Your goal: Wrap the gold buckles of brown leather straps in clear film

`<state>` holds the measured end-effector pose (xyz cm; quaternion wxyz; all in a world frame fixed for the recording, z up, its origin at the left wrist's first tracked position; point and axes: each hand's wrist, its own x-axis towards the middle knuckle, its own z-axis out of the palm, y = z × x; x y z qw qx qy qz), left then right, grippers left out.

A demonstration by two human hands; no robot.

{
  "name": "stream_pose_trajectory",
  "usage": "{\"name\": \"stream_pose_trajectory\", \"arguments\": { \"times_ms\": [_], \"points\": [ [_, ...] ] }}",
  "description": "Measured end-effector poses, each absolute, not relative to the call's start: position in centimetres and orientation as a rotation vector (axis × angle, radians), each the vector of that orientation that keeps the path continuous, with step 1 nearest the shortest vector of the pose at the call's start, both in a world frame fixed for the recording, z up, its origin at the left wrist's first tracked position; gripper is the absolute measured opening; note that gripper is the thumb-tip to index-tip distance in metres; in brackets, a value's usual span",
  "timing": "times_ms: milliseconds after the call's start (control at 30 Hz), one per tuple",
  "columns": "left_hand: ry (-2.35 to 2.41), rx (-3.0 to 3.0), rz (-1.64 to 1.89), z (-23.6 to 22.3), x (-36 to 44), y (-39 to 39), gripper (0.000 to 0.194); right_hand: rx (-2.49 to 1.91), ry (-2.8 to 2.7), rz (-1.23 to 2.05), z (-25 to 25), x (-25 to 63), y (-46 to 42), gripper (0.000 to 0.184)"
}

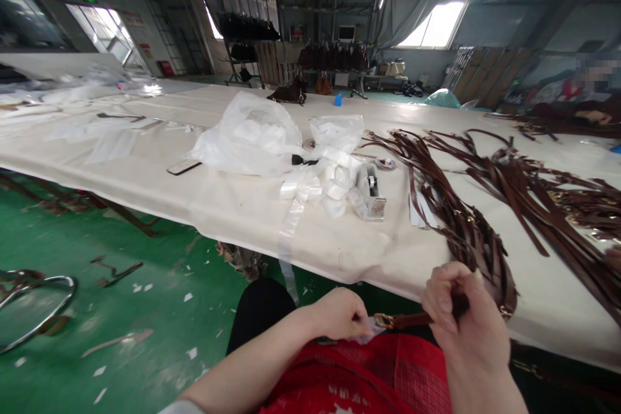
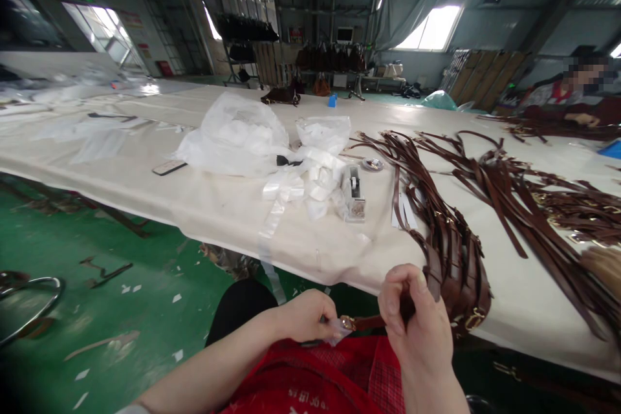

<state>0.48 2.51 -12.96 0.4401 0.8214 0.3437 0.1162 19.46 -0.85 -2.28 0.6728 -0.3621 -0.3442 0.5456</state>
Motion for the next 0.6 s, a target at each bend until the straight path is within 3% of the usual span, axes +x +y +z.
{"name": "stream_pose_trajectory", "arguments": {
  "times_ms": [433,600],
  "points": [
    [0.588,1.725,0.49,-10.7,0.5,2.4,0.055,-0.899,-0.762,1.213,-5.1,18.7,0.0,0.03],
    [0.841,1.485,0.694,-11.9,1.5,1.9,0.062,-1.129,-1.147,1.224,-5.5,17.7,1.3,0.038]
  ]
}}
